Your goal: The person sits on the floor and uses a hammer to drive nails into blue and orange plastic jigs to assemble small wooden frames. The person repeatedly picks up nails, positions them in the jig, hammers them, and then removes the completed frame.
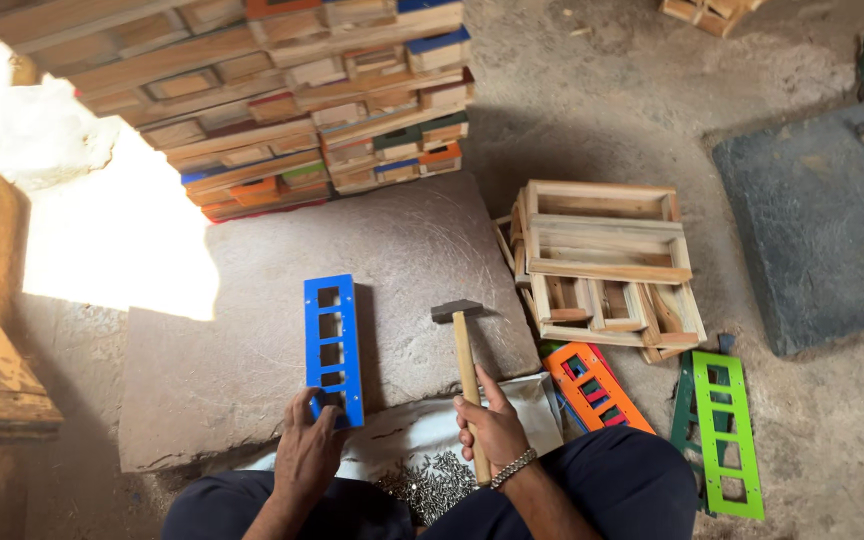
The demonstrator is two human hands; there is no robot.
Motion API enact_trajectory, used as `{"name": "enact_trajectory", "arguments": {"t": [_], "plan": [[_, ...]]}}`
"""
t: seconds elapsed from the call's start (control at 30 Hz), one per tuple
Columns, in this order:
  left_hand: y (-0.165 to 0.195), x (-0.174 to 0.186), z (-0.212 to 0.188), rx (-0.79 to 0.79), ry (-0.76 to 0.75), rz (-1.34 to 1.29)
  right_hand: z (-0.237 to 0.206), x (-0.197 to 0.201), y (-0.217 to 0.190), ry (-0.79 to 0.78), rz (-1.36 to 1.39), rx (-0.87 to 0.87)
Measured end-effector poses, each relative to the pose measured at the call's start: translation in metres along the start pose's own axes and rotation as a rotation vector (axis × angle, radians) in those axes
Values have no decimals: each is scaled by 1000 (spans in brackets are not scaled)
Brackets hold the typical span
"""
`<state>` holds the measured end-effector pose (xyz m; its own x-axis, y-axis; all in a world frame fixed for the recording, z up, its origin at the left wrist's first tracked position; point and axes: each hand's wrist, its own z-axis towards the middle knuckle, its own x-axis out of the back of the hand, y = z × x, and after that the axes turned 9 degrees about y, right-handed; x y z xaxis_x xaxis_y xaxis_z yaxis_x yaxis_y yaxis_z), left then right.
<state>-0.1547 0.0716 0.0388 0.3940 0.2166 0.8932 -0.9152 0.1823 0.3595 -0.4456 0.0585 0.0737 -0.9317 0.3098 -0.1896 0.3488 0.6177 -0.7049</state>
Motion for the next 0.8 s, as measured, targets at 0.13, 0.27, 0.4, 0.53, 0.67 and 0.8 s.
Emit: {"name": "enact_trajectory", "arguments": {"t": [0.13, 0.27, 0.4, 0.53, 0.67, 0.8], "plan": [[31, 4, 22, 8, -33, -5, 2, 1, 0, 19, -17, -7], [93, 27, 70, 107, -149, -205, 4, -3, -1, -1, 43, -40], [162, 56, 154, -363, 180, -251, 5, -5, -4, 27, 47, -57], [212, 73, 271, -537, 372, -197, 9, -4, -7, -32, 44, -52], [233, 73, 402, -417, 428, -76, 17, -4, -5, -57, 94, -55], [222, 74, 503, -285, 328, 168, 25, -5, -4, -55, 96, -55]]}}
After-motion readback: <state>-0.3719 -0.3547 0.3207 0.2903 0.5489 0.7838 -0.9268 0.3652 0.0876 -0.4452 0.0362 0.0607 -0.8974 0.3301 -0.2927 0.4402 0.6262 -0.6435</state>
